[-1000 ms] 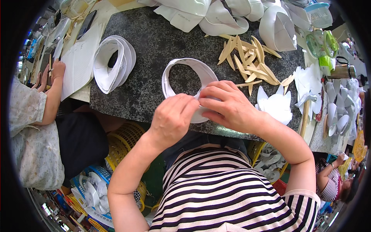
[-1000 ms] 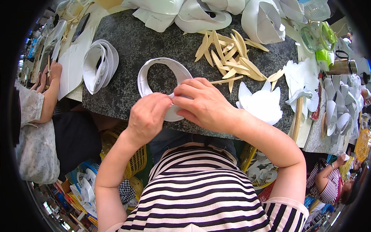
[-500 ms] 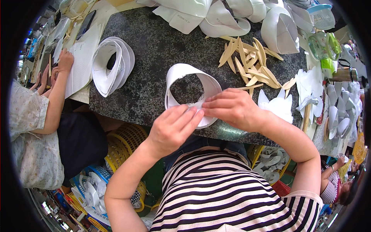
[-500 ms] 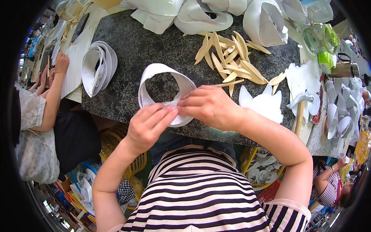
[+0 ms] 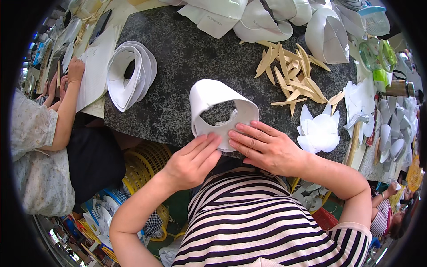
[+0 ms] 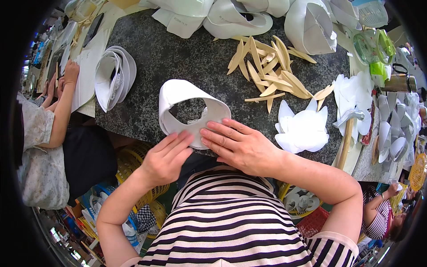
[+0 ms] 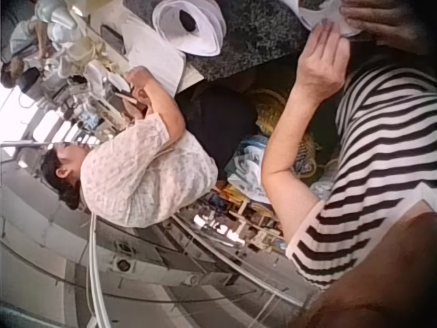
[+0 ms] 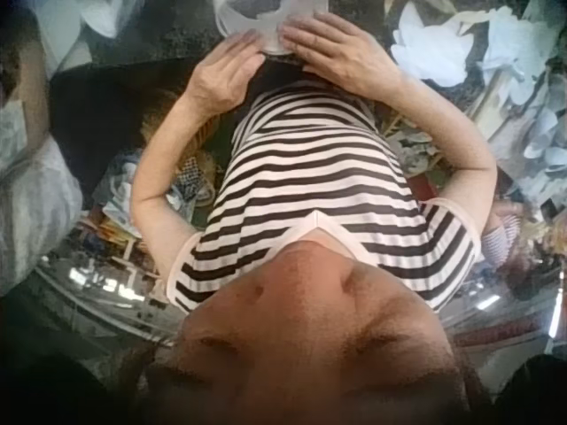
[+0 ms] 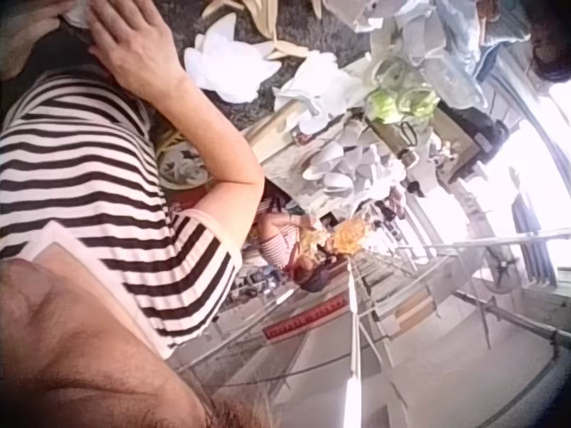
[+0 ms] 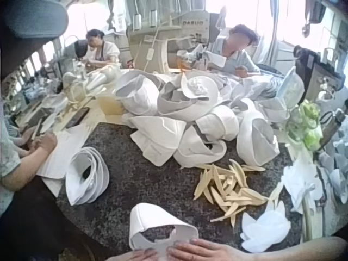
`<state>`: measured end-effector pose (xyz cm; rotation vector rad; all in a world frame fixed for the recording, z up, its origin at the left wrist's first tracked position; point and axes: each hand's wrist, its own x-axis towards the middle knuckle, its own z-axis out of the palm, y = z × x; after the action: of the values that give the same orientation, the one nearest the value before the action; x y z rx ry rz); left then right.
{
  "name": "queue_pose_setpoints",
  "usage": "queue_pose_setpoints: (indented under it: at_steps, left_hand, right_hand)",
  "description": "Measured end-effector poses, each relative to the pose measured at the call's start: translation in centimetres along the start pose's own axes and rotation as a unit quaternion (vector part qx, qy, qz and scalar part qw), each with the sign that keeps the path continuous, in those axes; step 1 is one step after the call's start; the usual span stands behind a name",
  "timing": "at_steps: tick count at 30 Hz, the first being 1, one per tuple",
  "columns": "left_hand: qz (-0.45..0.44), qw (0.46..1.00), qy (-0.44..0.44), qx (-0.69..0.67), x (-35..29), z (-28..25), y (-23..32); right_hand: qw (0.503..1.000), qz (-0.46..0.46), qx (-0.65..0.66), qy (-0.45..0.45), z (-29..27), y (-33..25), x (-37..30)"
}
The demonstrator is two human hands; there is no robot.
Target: The person assembles shoe uppers by inserting lining and stiffener pieces into the fabric collars and folding and pressing the edges by hand.
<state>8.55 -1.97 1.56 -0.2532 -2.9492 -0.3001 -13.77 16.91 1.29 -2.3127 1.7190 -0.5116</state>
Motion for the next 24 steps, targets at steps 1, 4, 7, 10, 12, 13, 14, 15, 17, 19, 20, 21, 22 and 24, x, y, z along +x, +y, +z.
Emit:
queue_pose_setpoints:
  at_steps: [1, 4, 7, 10, 12, 13, 14, 15, 17, 19, 20, 21, 22, 24]
  left_hand:
    - [0.008, 0.998, 0.026, -0.058, 0.2, -0.9, -0.3]
    - [0.046, 0.977, 0.073, 0.197, 3.0, -3.5, -2.6]
    - [0.053, 0.962, 0.009, 0.269, 3.4, -3.6, -6.1]
    - [0.073, 0.959, 0.109, 0.253, 3.7, -2.1, -5.0]
    - [0.059, 0.962, 0.120, 0.239, 3.4, -0.5, -3.3]
    - [0.037, 0.974, 0.067, 0.215, 3.0, 0.1, -2.5]
    - [0.017, 0.972, 0.043, 0.232, 2.5, 0.2, -1.6]
    - [-0.003, 0.969, 0.019, 0.245, 2.1, 0.2, -0.5]
    - [-0.001, 0.970, -0.007, 0.244, 1.7, 0.0, 0.5]
    - [0.003, 0.964, -0.043, 0.262, 1.6, -0.4, 0.7]
    - [-0.003, 0.970, -0.033, 0.241, 1.9, -0.5, 0.7]
    - [-0.005, 0.969, -0.033, 0.243, 2.1, -0.4, 0.7]
    - [-0.032, 0.983, 0.005, 0.180, 2.2, -0.2, 0.5]
    - [-0.079, 0.991, 0.072, 0.080, 2.7, -0.5, 0.2]
  right_hand:
    - [1.000, 0.002, 0.001, -0.002, -0.1, -0.1, 0.0]
    - [0.999, -0.014, -0.045, 0.023, -0.3, -0.1, 1.1]
    - [0.994, -0.012, -0.102, 0.025, -1.6, 0.3, 2.1]
    - [0.990, 0.003, -0.116, 0.076, -3.0, 1.0, 2.8]
    - [0.989, -0.019, -0.130, 0.068, -2.7, 1.2, 2.4]
    - [0.989, -0.018, -0.132, 0.068, -2.1, 1.3, 2.0]
    - [0.987, -0.024, -0.149, 0.060, -1.5, 1.1, 1.5]
    - [0.985, -0.028, -0.165, 0.051, -1.3, 0.7, 1.1]
    - [0.982, -0.029, -0.183, 0.036, -1.7, 0.3, 0.7]
    - [0.986, -0.028, -0.163, 0.023, -1.8, 0.1, 0.9]
    - [0.986, -0.032, -0.163, 0.024, -1.7, 0.0, 1.1]
    - [0.987, -0.029, -0.153, 0.033, -1.4, 0.0, 1.3]
    - [0.988, -0.025, -0.144, 0.042, -1.2, 0.0, 1.5]
    - [0.990, -0.021, -0.126, 0.054, -0.6, -0.1, 1.9]
